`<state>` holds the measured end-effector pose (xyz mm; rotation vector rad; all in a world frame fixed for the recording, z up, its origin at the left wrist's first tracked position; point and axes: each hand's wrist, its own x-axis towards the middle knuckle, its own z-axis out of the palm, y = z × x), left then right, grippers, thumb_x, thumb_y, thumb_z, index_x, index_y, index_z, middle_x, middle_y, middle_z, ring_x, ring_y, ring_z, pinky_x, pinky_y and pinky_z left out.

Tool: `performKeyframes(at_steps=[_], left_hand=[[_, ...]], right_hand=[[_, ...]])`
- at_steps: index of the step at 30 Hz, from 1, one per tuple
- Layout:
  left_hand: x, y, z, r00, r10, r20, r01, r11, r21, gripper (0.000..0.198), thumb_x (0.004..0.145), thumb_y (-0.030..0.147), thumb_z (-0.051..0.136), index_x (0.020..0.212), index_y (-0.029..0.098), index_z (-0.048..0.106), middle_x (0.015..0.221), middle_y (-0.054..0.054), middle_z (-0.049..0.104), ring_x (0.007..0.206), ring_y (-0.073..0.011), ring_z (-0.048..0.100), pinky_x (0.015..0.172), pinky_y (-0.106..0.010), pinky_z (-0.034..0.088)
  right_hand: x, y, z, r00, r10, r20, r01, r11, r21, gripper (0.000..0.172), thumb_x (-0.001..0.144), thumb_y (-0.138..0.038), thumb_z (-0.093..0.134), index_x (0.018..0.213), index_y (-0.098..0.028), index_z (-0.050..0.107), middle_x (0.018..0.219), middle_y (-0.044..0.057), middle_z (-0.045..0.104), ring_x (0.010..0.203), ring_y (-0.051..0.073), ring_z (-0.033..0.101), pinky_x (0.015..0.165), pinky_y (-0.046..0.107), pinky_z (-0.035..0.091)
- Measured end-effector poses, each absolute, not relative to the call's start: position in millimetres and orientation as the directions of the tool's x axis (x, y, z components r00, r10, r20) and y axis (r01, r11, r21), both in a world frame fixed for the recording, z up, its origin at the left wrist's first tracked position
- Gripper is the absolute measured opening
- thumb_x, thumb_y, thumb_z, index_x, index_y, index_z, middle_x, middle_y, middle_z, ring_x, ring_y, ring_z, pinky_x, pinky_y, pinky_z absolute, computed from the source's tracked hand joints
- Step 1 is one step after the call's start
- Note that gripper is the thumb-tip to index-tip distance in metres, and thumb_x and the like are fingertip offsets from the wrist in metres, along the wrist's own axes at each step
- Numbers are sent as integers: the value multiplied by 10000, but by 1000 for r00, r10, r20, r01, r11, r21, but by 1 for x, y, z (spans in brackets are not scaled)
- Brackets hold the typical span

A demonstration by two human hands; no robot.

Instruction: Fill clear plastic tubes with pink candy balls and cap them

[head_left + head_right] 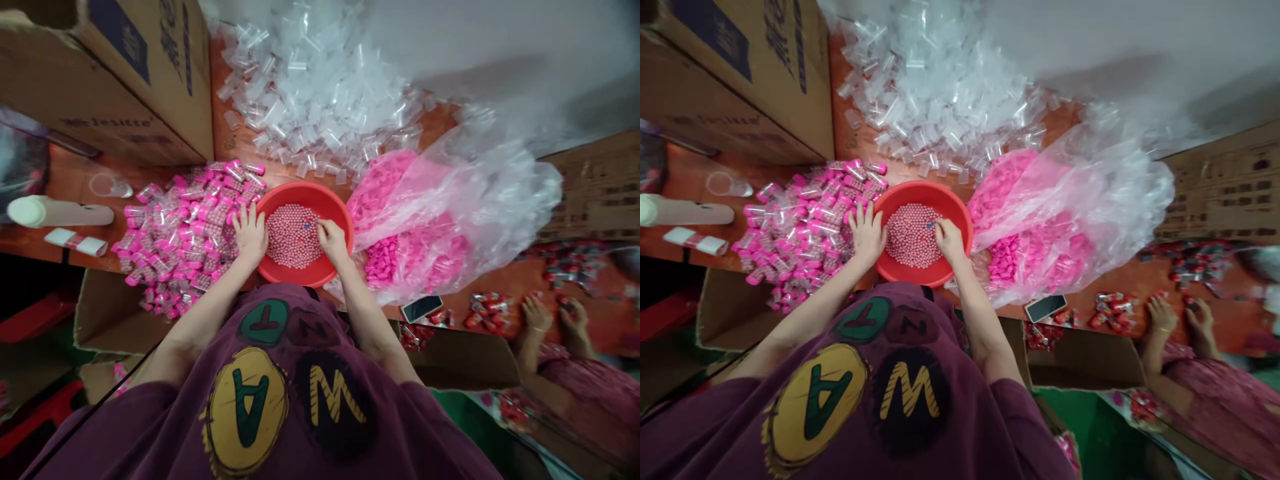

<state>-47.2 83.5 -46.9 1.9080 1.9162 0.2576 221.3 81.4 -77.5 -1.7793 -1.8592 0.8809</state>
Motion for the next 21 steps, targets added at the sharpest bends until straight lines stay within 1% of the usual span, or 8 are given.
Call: performKeyframes(at_steps=[3, 6, 9, 12, 14, 16, 18, 21], left_hand=[[-45, 82, -55, 67, 977, -203, 912, 22, 410, 548, 994, 217, 508, 1512, 86, 625, 1833, -222, 262, 1754, -377, 148, 1414, -689, 81], [-45, 78, -58, 68, 976, -209, 914, 23, 406, 523, 1005, 229, 511, 1495, 91, 633, 1843, -225, 212, 1759, -369, 114, 1416, -688, 77], [-45, 75, -56, 77, 974, -212, 913, 17, 408, 506, 1020, 255, 509, 1478, 87, 643, 1835, -243, 221, 1756, -378, 114, 1414, -697, 89], [-44, 73, -53, 69, 970, -233, 909, 35, 416, 501, 1014, 274, 537, 1464, 92, 658, 1828, -247, 247, 1753, -388, 131, 1415, -694, 85], [-44, 73, -50, 56, 965, -257, 903, 61, 425, 495, 1004, 278, 552, 1452, 103, 668, 1832, -230, 254, 1754, -386, 136, 1418, -688, 67], [-44, 74, -47, 36, 960, -279, 890, 96, 445, 486, 987, 278, 576, 1441, 134, 675, 1840, -191, 266, 1758, -369, 136, 1425, -672, 41], [-45, 75, -44, 14, 956, -294, 867, 135, 481, 485, 961, 280, 617, 1428, 168, 680, 1845, -147, 286, 1763, -347, 129, 1436, -638, 9], [-45, 77, -42, -23, 951, -308, 816, 196, 544, 486, 928, 313, 675, 1399, 196, 685, 1841, -107, 320, 1768, -323, 105, 1451, -584, -32]], right_hand=[[251, 127, -86, 160, 985, 62, 666, -61, -743, 349, 1060, -280, 454, 1205, -176, 754, 1180, 152, 806, 1108, 261, 750, 1080, 432, 597], [277, 181, -95, 249, 968, 31, 707, -160, -688, 368, 1033, -218, 441, 1208, -135, 754, 1211, 179, 797, 1147, 272, 740, 1125, 446, 581], [288, 223, -104, 201, 974, -102, 800, -223, -557, 434, 971, -96, 433, 1277, -92, 741, 1304, 211, 759, 1255, 288, 705, 1211, 458, 531], [289, 244, -117, 82, 974, -211, 895, -165, -414, 589, 912, -14, 437, 1450, -93, 663, 1536, 230, 627, 1365, 325, 644, 1230, 525, 512], [291, 251, -128, 12, 966, -257, 922, -111, -372, 617, 928, -4, 429, 1508, -110, 613, 1654, 236, 521, 1400, 352, 615, 1215, 595, 507], [297, 256, -142, -27, 968, -250, 908, -81, -412, 519, 1014, -54, 410, 1497, -90, 595, 1673, 255, 482, 1405, 330, 611, 1234, 594, 479], [306, 262, -154, -17, 981, -192, 857, -85, -508, 400, 1100, -200, 445, 1448, -78, 601, 1625, 259, 501, 1385, 270, 614, 1263, 518, 447], [316, 263, -150, 162, 984, -76, 783, -175, -597, 427, 1033, -388, 667, 1367, -124, 629, 1463, 233, 598, 1328, 261, 609, 1257, 494, 452]])
